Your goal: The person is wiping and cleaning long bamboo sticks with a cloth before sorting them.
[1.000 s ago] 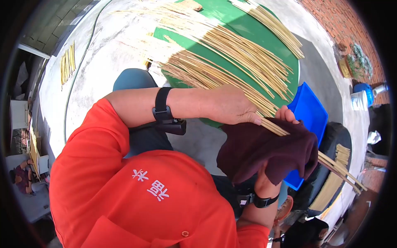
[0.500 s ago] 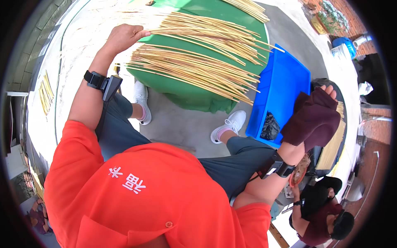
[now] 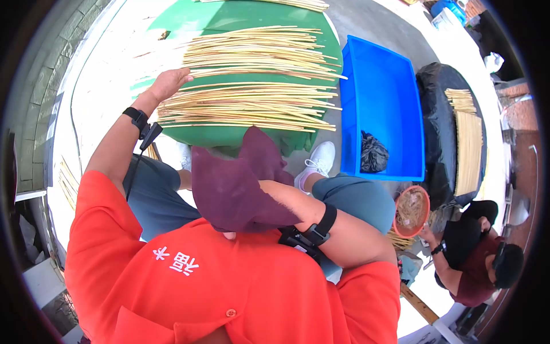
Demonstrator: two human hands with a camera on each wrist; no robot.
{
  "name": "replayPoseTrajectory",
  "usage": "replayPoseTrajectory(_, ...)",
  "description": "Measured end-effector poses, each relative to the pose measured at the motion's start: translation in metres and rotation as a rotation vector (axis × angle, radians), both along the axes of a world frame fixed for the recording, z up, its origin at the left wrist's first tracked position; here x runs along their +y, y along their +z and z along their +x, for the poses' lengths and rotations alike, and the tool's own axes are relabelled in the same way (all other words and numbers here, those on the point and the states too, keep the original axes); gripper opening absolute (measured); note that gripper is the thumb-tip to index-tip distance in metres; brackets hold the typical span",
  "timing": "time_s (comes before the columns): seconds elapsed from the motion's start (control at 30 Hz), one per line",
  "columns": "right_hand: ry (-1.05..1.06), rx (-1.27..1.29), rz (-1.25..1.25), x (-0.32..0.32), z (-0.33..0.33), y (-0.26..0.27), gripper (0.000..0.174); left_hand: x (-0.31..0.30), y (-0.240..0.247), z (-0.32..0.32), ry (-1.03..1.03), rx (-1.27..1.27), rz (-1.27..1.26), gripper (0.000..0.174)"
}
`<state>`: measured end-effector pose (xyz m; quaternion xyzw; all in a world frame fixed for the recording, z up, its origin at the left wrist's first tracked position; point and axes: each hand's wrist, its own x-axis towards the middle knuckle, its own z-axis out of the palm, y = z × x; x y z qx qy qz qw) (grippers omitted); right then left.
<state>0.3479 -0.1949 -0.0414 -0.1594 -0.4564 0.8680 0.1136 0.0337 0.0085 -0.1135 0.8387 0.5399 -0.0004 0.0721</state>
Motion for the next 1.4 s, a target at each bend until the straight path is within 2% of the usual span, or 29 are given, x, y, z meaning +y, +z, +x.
replayPoseTrajectory(0.03,0.013,-0.038,-0.003,-0.001,0.0,-0.017,0.016,0.004,-0.011,0.0,-0.024,0.001,-0.007,0.033)
replayPoseTrajectory(0.1,0.291,-0.292,0.193,0.004,-0.016,-0.029,0.01,0.006,-0.03,-0.003,-0.002,-0.001,-0.02,0.029)
replayPoseTrajectory(0.2,0.259,-0.242,0.243,0.009,-0.021,-0.038,0.013,0.012,-0.05,-0.001,-0.008,0.081,-0.055,0.026)
replayPoseTrajectory(0.3,0.2,-0.281,0.209,0.011,-0.02,-0.03,0.016,0.013,-0.07,-0.009,-0.034,0.044,-0.081,0.025)
replayPoseTrajectory(0.33,0.204,-0.276,0.205,0.011,-0.021,-0.032,0.016,0.012,-0.07,-0.009,-0.031,0.047,-0.086,0.025)
replayPoseTrajectory(0.4,0.194,-0.271,0.409,0.011,-0.021,-0.035,0.015,0.012,-0.069,-0.008,-0.022,0.113,-0.099,0.026)
replayPoseTrajectory(0.53,0.191,-0.287,0.343,0.016,-0.018,-0.029,0.018,0.014,-0.075,-0.007,-0.044,0.147,-0.056,0.027)
replayPoseTrajectory(0.6,0.335,-0.432,0.448,0.022,-0.016,-0.016,0.031,0.016,-0.076,-0.004,-0.025,0.158,-0.065,0.027)
replayPoseTrajectory(0.73,0.288,-0.383,0.46,0.018,-0.015,-0.029,0.033,0.018,-0.069,0.01,-0.026,0.262,-0.044,0.03)
replayPoseTrajectory(0.83,0.217,-0.329,0.423,0.018,-0.015,-0.03,0.032,0.02,-0.068,0.019,0.0,0.299,-0.073,0.04)
replayPoseTrajectory(0.9,0.281,-0.378,0.439,0.022,-0.016,-0.021,0.031,0.024,-0.082,0.019,-0.074,0.14,-0.058,0.056)
replayPoseTrajectory(0.93,0.284,-0.374,0.438,0.022,-0.016,-0.023,0.031,0.022,-0.082,0.021,-0.07,0.143,-0.06,0.056)
replayPoseTrajectory(1.0,0.282,-0.384,0.499,0.021,-0.015,-0.026,0.031,0.019,-0.084,0.029,-0.094,0.112,-0.189,0.067)
replayPoseTrajectory(1.03,0.283,-0.384,0.498,0.021,-0.015,-0.022,0.031,0.017,-0.081,0.034,-0.085,0.183,-0.227,0.074)
replayPoseTrajectory(1.17,0.251,-0.35,0.527,0.022,-0.015,-0.021,0.03,0.011,-0.079,0.041,-0.072,0.194,-0.205,0.069)
replayPoseTrajectory(1.27,0.26,-0.306,0.547,0.022,-0.017,-0.021,0.029,0.009,-0.085,0.04,-0.089,0.241,-0.188,0.06)
replayPoseTrajectory(1.4,0.261,-0.317,0.616,0.022,-0.017,-0.02,0.028,0.011,-0.091,0.027,-0.106,0.175,-0.159,0.047)
